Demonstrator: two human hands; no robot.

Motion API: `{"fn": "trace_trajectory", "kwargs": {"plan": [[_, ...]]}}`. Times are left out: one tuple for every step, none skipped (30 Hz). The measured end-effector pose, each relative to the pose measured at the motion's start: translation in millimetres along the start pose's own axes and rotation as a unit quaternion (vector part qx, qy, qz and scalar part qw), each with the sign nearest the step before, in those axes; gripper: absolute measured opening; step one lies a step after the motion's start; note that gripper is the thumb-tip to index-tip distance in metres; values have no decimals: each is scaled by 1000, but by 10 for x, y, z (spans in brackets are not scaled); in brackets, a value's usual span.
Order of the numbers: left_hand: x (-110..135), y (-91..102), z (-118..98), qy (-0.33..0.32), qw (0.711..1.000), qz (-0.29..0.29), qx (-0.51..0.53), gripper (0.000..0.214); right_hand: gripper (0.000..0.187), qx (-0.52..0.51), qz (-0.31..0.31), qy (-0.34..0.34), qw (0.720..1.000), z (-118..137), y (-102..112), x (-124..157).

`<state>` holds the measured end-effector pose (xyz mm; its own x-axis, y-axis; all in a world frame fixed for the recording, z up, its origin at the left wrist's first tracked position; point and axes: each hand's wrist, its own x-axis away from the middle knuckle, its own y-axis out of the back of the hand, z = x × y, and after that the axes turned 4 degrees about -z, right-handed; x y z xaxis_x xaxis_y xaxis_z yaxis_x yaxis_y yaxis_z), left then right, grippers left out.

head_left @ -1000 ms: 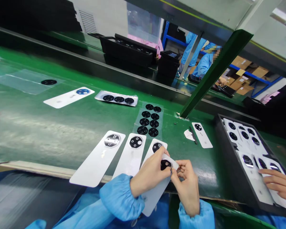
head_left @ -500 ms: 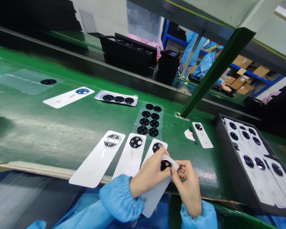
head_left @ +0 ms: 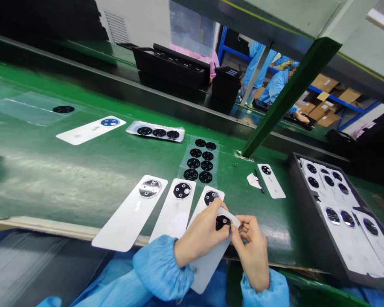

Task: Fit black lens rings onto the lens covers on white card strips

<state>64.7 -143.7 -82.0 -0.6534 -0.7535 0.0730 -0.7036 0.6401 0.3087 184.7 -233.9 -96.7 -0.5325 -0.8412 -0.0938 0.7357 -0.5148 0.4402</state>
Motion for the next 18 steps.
{"fn": "trace_trajectory", "kwargs": {"plan": [[-1,3,1,0,1000,2,3,18,16,-20,14,-8,1000,-3,10,-2],[-2,5,3,-1,1000,4,7,18,17,-37,24,-14,999,-6,18,-3],[-3,5,6,-3,1000,4,10,18,17,-48,29,-18,998,-9,23,-3],[-4,4,9,-5,1000,2,12,18,17,-53,28,-19,998,-13,23,-2],[-5,1,11,-6,1000,-1,12,18,17,-52,23,-19,998,-16,20,1],[-5,-4,12,-7,1000,-4,11,18,16,-47,16,-19,999,-20,14,5],[-4,-10,13,-7,1000,-7,9,18,15,-40,9,-19,999,-23,5,10],[-2,-17,12,-6,1000,-7,7,18,15,-31,3,-20,999,-25,-4,15],[0,-23,12,-4,1000,-7,6,18,15,-22,-2,-22,1000,-27,-14,20],[2,-30,12,-1,1000,-6,5,19,15,-12,-5,-24,1000,-28,-23,25],[5,-35,13,3,1000,-5,6,19,14,-4,-8,-27,1000,-29,-31,27],[6,-39,15,5,1000,-6,9,19,14,1,-11,-29,1000,-29,-38,27],[7,-42,18,5,1000,-8,14,19,15,1,-14,-31,999,-30,-44,24],[7,-43,20,3,1000,-13,21,19,17,-6,-15,-32,999,-31,-50,18],[6,-42,22,1,999,-19,31,19,20,-22,-13,-33,999,-32,-56,11],[3,-40,21,1,999,-26,43,19,24,-46,-9,-33,998,-33,-63,5],[1,-36,19,3,998,-32,56,18,27,-71,1,-33,997,-33,-69,1],[-3,-31,16,6,997,-37,68,18,29,-94,8,-29,995,-33,-75,2]]}}
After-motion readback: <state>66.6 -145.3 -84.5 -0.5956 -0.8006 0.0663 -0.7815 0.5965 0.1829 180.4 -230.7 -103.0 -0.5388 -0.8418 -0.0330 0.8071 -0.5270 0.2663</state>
